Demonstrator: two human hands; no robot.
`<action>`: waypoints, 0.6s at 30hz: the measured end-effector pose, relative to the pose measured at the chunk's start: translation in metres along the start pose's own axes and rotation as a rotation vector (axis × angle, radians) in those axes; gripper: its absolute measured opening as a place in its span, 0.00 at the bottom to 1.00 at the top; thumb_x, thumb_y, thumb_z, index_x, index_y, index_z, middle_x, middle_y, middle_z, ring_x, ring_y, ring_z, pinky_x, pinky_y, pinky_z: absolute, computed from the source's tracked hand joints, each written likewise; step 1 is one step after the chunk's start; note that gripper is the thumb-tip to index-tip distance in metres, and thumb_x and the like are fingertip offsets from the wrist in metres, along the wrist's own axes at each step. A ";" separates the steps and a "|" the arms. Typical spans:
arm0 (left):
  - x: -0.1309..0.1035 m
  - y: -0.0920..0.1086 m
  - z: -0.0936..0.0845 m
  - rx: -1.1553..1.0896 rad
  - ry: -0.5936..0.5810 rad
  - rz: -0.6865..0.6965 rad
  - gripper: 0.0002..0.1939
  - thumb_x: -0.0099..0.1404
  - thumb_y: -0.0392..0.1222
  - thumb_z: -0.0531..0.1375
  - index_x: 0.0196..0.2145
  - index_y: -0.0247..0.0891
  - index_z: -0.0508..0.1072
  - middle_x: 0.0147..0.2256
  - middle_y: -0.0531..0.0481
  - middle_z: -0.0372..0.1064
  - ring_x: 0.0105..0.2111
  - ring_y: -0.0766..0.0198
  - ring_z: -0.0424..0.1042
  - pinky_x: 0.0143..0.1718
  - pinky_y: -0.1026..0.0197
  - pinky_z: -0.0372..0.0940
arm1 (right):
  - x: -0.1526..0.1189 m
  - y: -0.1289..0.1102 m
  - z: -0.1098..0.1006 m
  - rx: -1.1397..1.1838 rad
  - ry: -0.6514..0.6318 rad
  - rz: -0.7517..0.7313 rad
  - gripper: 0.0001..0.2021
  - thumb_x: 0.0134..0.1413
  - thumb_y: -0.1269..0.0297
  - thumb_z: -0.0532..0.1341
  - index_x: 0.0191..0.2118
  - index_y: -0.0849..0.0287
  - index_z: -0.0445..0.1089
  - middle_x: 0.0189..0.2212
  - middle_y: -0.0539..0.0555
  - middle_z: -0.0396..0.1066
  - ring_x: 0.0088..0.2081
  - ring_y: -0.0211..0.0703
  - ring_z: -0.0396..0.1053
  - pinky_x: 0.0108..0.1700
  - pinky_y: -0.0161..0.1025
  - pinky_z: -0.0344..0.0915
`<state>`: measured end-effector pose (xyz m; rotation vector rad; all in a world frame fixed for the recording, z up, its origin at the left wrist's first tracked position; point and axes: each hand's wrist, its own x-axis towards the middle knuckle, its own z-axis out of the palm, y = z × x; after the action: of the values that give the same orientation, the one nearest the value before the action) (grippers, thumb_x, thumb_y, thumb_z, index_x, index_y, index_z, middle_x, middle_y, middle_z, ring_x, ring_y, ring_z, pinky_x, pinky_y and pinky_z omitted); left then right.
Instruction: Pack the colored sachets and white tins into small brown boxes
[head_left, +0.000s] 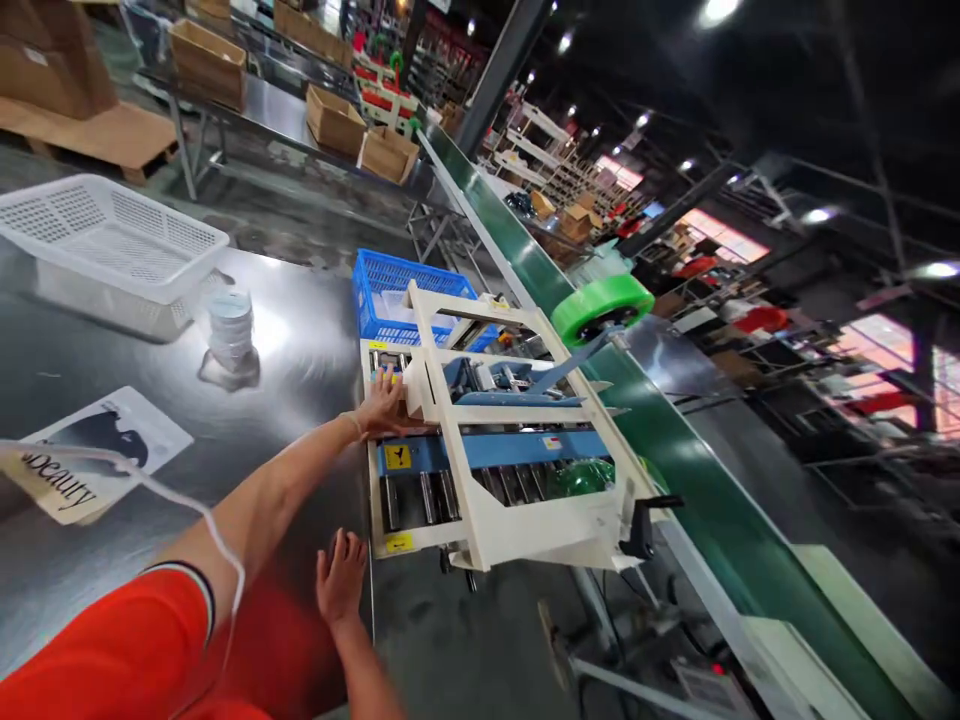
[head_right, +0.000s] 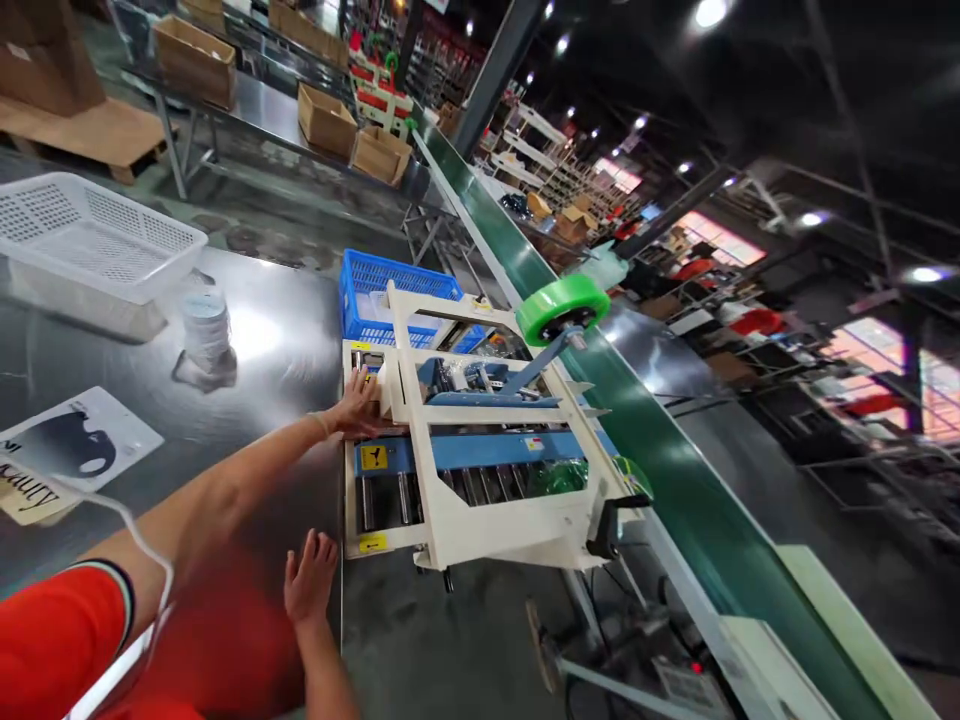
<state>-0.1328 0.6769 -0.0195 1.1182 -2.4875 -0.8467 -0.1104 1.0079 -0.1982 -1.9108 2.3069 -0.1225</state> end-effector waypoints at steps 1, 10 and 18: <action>-0.002 0.005 -0.001 -0.030 0.019 0.007 0.77 0.55 0.50 0.86 0.88 0.28 0.49 0.85 0.10 0.36 0.86 0.10 0.34 0.83 0.16 0.49 | 0.001 0.002 0.000 0.007 0.014 -0.008 0.28 0.78 0.58 0.56 0.76 0.39 0.76 0.58 0.69 0.84 0.57 0.80 0.85 0.56 0.81 0.82; -0.270 -0.116 -0.105 -0.045 0.238 -0.264 0.37 0.78 0.39 0.66 0.80 0.33 0.67 0.78 0.29 0.68 0.81 0.42 0.65 0.83 0.41 0.62 | 0.037 -0.032 -0.075 0.104 -0.103 -0.033 0.26 0.76 0.49 0.52 0.65 0.46 0.81 0.47 0.76 0.85 0.48 0.87 0.85 0.47 0.79 0.80; -0.578 -0.202 -0.213 0.264 0.757 -1.174 0.33 0.79 0.45 0.60 0.72 0.18 0.68 0.66 0.09 0.71 0.72 0.17 0.71 0.68 0.10 0.65 | 0.132 -0.318 -0.128 0.226 -0.260 -0.589 0.24 0.77 0.75 0.49 0.67 0.71 0.76 0.49 0.65 0.86 0.48 0.51 0.82 0.53 0.42 0.77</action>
<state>0.4665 0.9211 0.0130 2.4496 -1.2019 -0.1672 0.1536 0.8147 -0.0307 -2.2572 1.4521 -0.1748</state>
